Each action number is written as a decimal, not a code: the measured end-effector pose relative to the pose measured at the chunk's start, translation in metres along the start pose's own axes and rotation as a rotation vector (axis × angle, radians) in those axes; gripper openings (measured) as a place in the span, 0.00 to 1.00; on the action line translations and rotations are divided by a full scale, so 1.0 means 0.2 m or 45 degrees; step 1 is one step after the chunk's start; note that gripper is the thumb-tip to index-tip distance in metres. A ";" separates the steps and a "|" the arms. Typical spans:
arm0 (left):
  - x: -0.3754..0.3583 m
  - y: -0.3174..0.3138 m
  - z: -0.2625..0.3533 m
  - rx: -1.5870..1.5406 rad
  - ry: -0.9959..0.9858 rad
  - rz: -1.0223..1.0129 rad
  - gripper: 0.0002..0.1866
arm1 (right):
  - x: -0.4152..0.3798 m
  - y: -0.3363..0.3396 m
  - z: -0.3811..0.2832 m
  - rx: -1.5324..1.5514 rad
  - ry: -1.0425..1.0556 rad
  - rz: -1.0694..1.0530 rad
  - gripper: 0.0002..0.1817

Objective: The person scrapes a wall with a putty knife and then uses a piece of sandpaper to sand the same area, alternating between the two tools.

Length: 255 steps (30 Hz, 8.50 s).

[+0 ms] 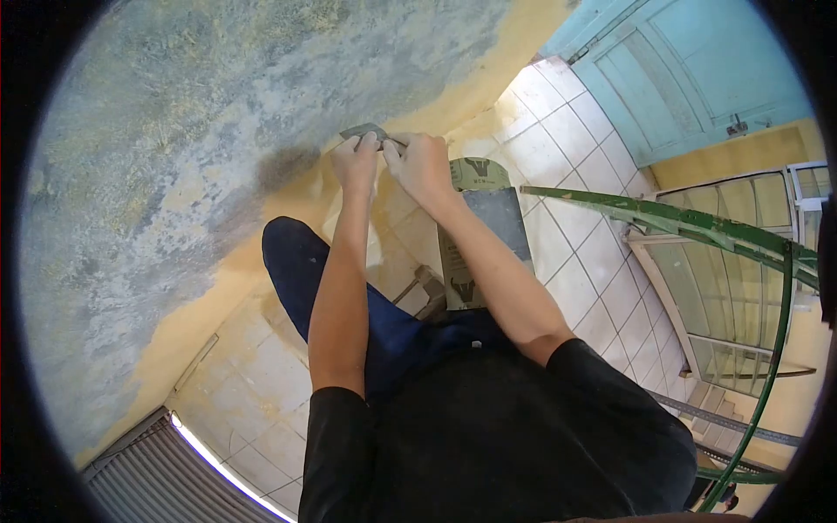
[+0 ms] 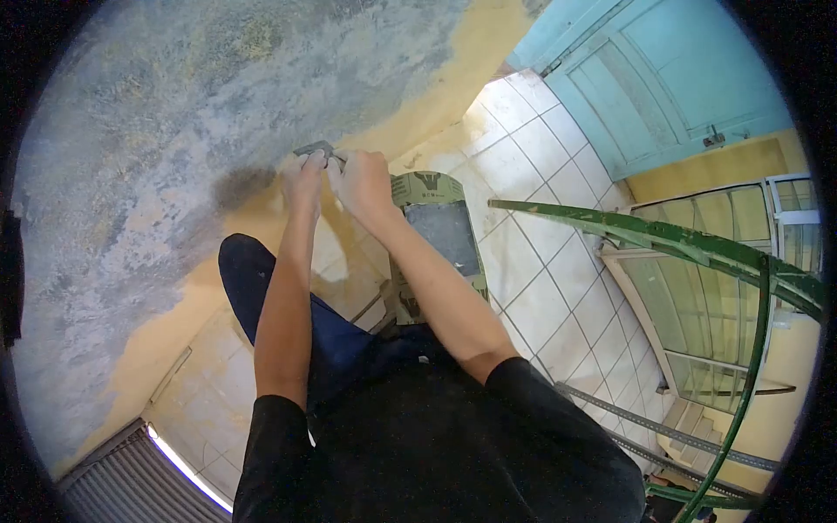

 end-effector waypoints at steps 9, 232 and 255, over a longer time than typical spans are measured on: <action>0.01 0.02 -0.08 -0.082 0.028 -0.016 0.16 | -0.06 -0.01 0.01 0.011 -0.037 0.006 0.13; 0.04 0.06 -0.22 0.022 0.012 0.017 0.17 | -0.10 -0.14 0.01 -0.116 0.117 0.017 0.10; 0.07 0.17 -0.21 0.809 -0.163 -0.333 0.18 | -0.23 -0.18 0.09 -0.105 -0.082 0.010 0.14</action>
Point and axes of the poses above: each hand's wrist, its own x-axis towards the middle knuckle, its own y-axis out of the back of the hand, z = x × y, the point moved 1 cm from there along x, towards the middle knuckle, and after that the axes turned 2 degrees about -y, right-handed, at the moved point
